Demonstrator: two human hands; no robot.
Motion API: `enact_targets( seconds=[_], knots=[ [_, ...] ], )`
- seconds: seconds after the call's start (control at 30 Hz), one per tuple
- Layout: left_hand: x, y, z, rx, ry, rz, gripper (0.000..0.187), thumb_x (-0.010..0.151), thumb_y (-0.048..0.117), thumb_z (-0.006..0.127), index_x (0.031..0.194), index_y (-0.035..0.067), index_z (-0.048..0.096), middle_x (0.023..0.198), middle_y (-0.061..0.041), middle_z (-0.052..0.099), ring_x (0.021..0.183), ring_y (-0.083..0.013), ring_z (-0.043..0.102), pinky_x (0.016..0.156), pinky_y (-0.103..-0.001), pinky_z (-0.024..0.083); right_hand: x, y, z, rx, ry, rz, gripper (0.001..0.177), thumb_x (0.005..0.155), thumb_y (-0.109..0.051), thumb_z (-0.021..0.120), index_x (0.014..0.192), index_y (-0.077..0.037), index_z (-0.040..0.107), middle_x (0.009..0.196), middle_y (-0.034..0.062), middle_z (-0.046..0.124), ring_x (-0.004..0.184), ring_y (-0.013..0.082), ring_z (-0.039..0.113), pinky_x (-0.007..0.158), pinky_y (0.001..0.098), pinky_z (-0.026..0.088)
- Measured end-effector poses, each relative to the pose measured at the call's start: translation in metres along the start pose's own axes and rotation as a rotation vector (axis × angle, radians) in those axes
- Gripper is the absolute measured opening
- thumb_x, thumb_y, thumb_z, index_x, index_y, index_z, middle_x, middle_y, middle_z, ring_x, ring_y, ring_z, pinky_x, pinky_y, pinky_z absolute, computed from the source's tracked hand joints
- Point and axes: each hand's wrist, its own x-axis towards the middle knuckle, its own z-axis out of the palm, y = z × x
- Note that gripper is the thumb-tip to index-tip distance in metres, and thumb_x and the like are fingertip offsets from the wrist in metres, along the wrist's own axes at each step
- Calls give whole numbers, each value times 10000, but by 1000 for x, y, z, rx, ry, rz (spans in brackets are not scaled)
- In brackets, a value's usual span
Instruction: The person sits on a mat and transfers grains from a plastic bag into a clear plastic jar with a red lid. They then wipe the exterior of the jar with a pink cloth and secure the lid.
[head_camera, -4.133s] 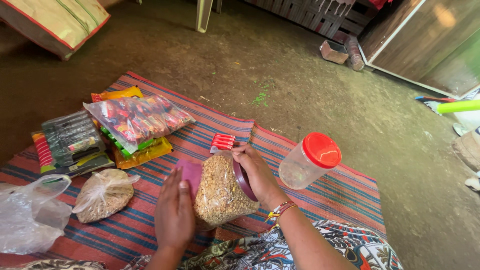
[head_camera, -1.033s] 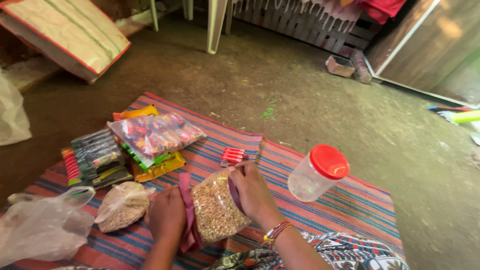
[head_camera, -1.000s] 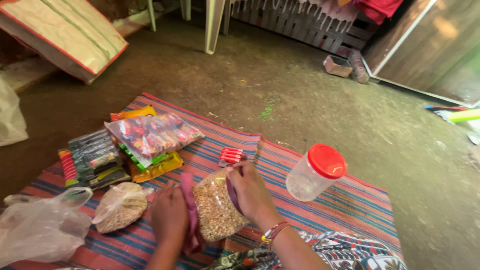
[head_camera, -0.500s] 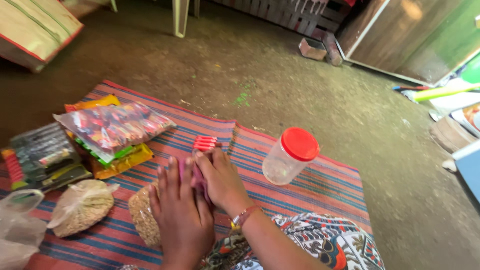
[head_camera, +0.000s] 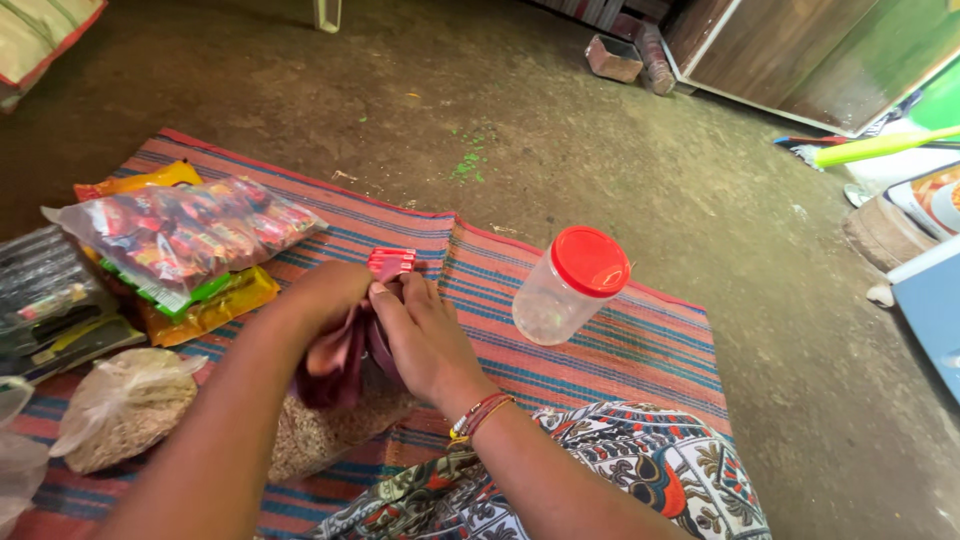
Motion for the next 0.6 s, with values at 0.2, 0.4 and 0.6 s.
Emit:
enact_targets(
  seconds=[0.2, 0.4, 0.6],
  knots=[
    [6, 3, -9, -8, -201, -105, 304, 905, 323, 536, 828, 34, 593, 671, -178, 561, 561, -311, 520, 524, -521, 396, -3, -7, 1, 140, 73, 137, 388, 1069, -339, 381, 1286, -70, 556, 1303, 171, 553, 1226, 408, 521, 1020, 473, 403],
    [-98, 23, 2, 230, 284, 259, 479, 951, 400, 458, 891, 7, 726, 838, -236, 683, 810, -410, 651, 768, -544, 497, -8, -16, -2, 243, 6, 363, 388, 1047, -372, 404, 1255, -75, 541, 1338, 169, 539, 1219, 433, 504, 1019, 489, 399],
    [-177, 32, 52, 390, 770, 420, 453, 1006, 339, 426, 1275, 26, 612, 1277, -241, 627, 1187, -432, 577, 1021, -561, 428, 0, 16, 23, 20, 93, -4, 326, 1051, -269, 451, 1266, -63, 583, 1317, 167, 587, 1246, 363, 569, 1067, 440, 461]
  ],
)
